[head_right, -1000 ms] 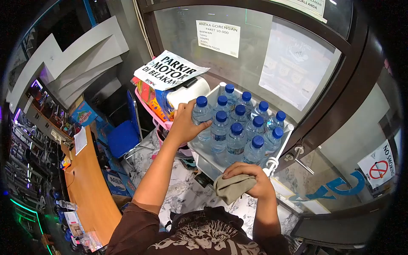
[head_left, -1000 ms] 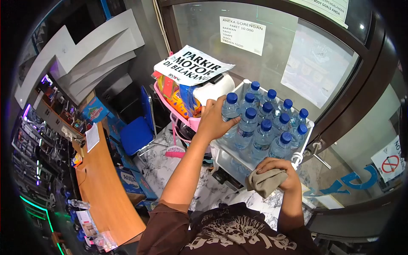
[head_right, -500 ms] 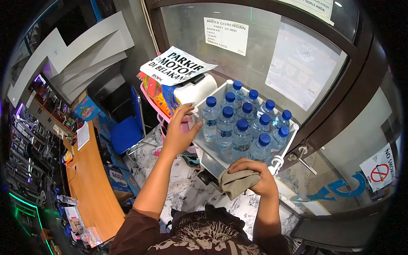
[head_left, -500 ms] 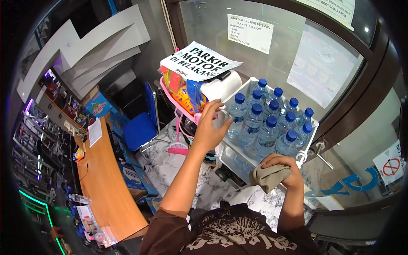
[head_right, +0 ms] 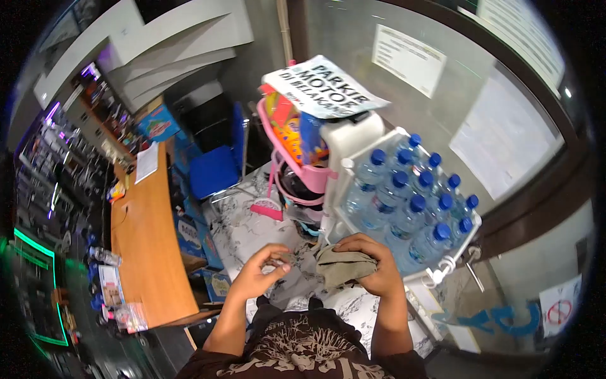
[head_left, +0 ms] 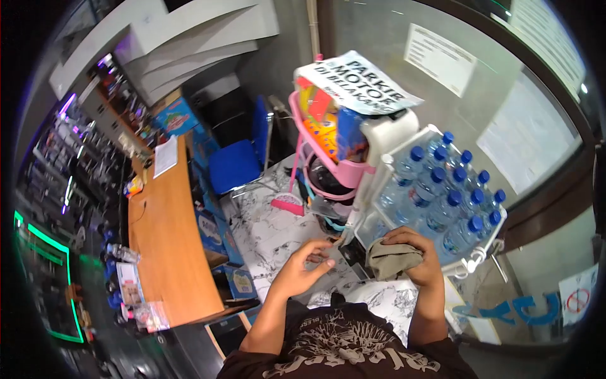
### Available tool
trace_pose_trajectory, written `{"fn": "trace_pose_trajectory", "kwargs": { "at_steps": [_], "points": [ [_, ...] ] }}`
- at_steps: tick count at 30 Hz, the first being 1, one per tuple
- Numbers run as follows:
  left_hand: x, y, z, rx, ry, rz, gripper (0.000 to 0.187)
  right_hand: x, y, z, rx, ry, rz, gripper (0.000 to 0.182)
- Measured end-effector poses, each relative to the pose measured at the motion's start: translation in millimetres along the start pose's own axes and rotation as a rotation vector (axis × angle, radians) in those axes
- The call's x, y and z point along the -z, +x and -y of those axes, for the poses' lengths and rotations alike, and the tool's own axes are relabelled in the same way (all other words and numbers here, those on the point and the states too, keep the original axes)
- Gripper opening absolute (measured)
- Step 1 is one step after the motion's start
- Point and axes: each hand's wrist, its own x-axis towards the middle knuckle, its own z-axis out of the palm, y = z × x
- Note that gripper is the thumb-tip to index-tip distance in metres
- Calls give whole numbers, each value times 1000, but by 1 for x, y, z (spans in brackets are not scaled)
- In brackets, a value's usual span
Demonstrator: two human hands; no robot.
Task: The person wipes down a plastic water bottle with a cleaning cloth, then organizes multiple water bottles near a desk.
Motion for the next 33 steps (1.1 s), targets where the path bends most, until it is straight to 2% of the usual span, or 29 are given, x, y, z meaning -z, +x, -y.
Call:
{"fn": "trace_pose_trajectory", "kwargs": {
  "at_steps": [3,6,8,10,11,14,15,18,19,22,23,26,27,30,31,33],
  "points": [
    [19,-36,3,140,14,-56,40,-32,22,-10,-98,116,96,33],
    [42,-64,19,128,59,-57,37,-81,34,-35,-193,178,214,37],
    [62,-80,12,200,66,-76,40,-127,39,-42,-283,229,248,39],
    [85,-97,17,263,21,-97,42,-176,43,-43,-267,258,301,49],
    [99,-104,36,252,20,-98,43,-198,44,-43,-258,264,357,53],
    [142,-130,31,95,12,-209,39,-270,54,-31,-134,202,495,62],
    [161,-143,29,162,20,-255,37,-294,57,-23,-78,168,541,65],
    [214,-185,40,100,91,-388,41,-362,65,0,-68,191,649,67],
    [229,-200,39,138,99,-403,40,-384,67,-1,-45,159,670,62],
    [265,-235,34,-1,93,-552,38,-448,79,-3,-153,202,695,55],
    [278,-247,36,-40,154,-551,38,-468,80,0,-233,237,634,46],
    [304,-280,47,-21,222,-569,37,-520,92,26,-381,207,643,39],
    [314,-288,55,-96,239,-577,36,-534,93,28,-361,231,601,34],
    [346,-318,61,27,106,-416,36,-558,99,32,-344,267,629,35],
    [356,-325,57,22,26,-429,36,-561,99,30,-391,288,621,35],
    [380,-334,45,1,-136,-453,35,-568,101,30,-327,299,587,34]
  ]
}}
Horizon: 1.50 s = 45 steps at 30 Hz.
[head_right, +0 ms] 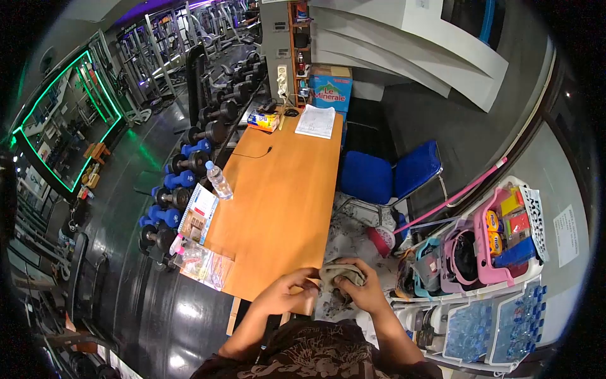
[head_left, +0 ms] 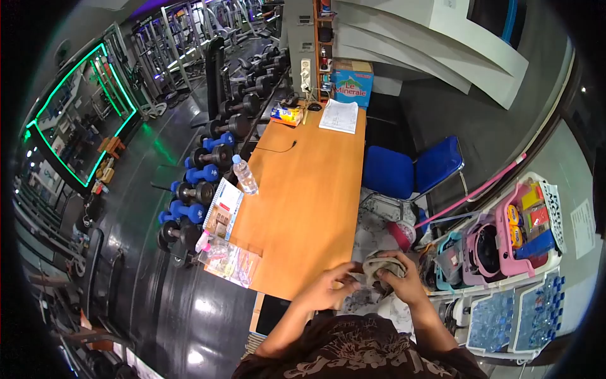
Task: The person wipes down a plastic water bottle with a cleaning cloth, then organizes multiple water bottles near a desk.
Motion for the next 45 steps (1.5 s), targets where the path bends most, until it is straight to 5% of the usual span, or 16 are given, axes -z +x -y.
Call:
{"fn": "trace_pose_trajectory", "kwargs": {
  "at_steps": [6,14,16,19,20,23,25,30,34,40,45],
  "points": [
    [87,13,10,-101,72,-266,39,-3,8,7,-64,20,-45,35],
    [230,46,-1,158,444,-511,72,-7,18,8,-38,-82,-30,37],
    [295,61,37,108,539,-608,81,-9,19,12,-44,-126,-48,36],
    [353,82,47,-40,261,-690,88,-9,20,14,-73,-143,-90,35],
    [366,87,45,42,546,-859,92,-8,20,14,-85,-141,-106,35],
    [401,108,58,95,414,-981,94,-1,19,14,-81,-274,-142,33],
    [457,127,119,95,654,-1084,98,5,18,14,-110,-271,-193,34],
    [485,140,149,234,703,-1065,101,18,16,6,-151,-171,-323,36],
    [466,145,148,132,429,-1100,90,29,18,-16,-154,-220,-351,38],
    [455,139,184,-112,635,-1190,84,20,29,-18,-230,-112,-352,37],
    [398,122,191,-303,706,-1058,74,13,35,-19,-216,-142,-283,36]
  ]
}}
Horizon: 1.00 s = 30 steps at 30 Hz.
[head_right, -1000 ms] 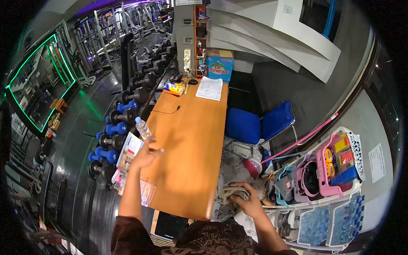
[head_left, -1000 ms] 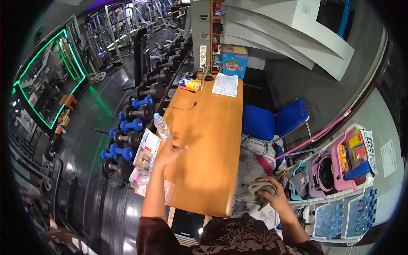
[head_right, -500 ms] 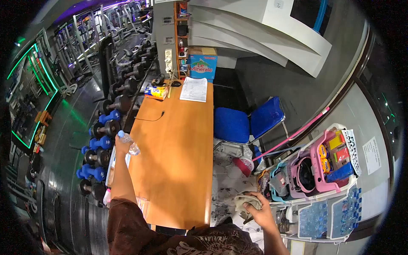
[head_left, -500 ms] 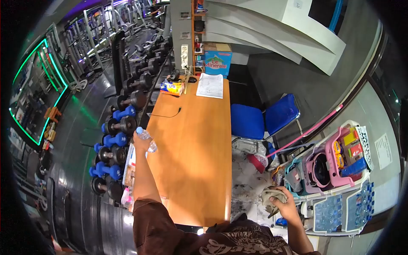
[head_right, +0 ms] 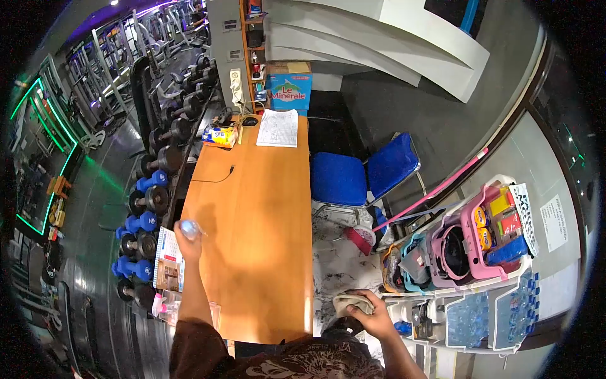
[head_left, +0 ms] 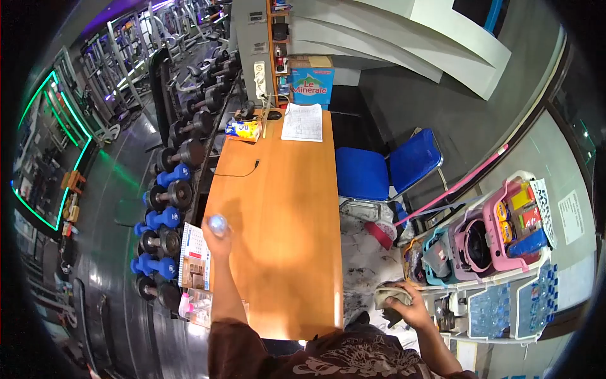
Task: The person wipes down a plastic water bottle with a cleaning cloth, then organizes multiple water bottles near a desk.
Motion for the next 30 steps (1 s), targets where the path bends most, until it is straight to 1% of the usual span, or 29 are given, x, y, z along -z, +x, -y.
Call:
{"fn": "trace_pose_trajectory", "kwargs": {
  "at_steps": [2,4,6,9,12,14,15,16,17,18,20,21,22,24,27,28,29,30],
  "points": [
    [-4,-25,-19,321,-510,18,72,-1,3,-14,-72,46,40,36],
    [-5,-50,-51,424,-611,37,72,-7,3,-10,-38,71,83,36],
    [3,-79,-94,315,-303,63,71,-10,2,-8,-39,43,108,36],
    [9,-122,-148,424,-572,113,73,-16,1,2,-54,43,117,36],
    [2,-170,-178,527,-835,-27,72,-11,-4,-5,-25,57,112,36],
    [3,-181,-234,692,-1346,171,64,-7,-7,-7,-12,51,107,36],
    [4,-183,-264,799,-1433,288,68,-6,-9,-6,-8,40,92,36],
    [5,-184,-296,907,-1515,411,77,-5,-11,-3,9,46,81,36],
    [11,-185,-335,991,-1590,466,79,-4,-13,0,26,53,67,36],
    [14,-186,-361,1077,-1664,524,81,-2,-16,2,42,59,51,36],
    [8,-215,-344,1165,-1584,881,83,3,-19,4,100,31,15,38],
    [8,-213,-351,1014,-1531,1025,80,6,-20,8,122,-1,-12,38],
    [10,-218,-357,1026,-1512,1061,79,9,-22,13,138,-33,-38,39],
    [7,-227,-373,1039,-1476,1131,78,10,-23,20,190,62,-105,43],
    [8,-227,-391,984,-1554,1234,77,17,-25,30,242,129,-190,44],
    [7,-227,-394,967,-1580,1267,80,22,-26,38,254,90,-200,43],
    [7,-239,-387,1039,-1629,1321,85,28,-28,48,263,51,-210,42],
    [5,-240,-388,1009,-1622,1361,85,33,-30,55,273,11,-220,41]
  ]
}}
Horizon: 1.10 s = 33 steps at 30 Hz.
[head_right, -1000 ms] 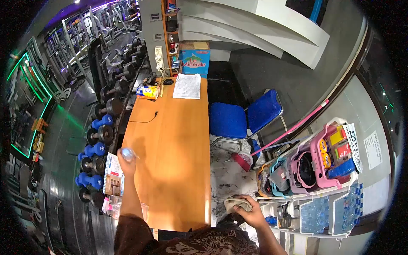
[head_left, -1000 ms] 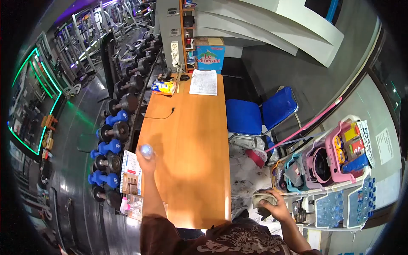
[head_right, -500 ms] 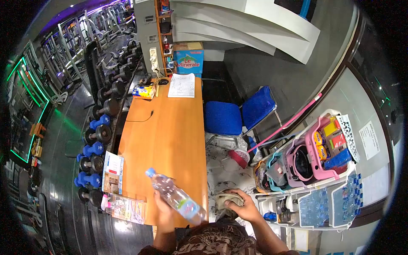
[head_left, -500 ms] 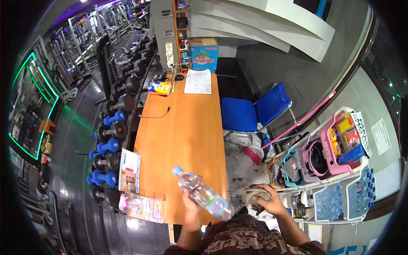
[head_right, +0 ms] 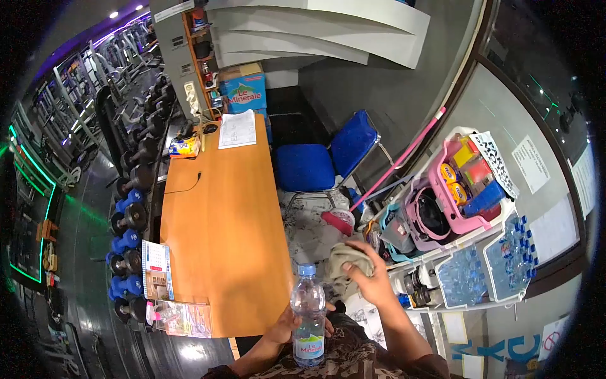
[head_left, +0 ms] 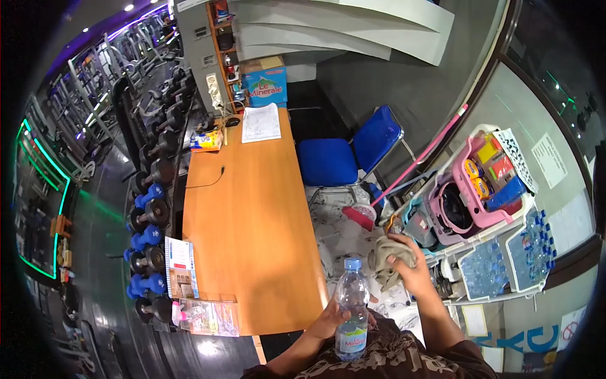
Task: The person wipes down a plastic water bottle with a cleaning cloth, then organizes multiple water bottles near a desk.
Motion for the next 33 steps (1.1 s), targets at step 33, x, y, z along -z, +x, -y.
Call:
{"fn": "trace_pose_trajectory", "kwargs": {
  "at_steps": [33],
  "points": [
    [-97,84,200,-48,460,-12,108,248,-161,-28,797,-513,354,70]
  ]
}}
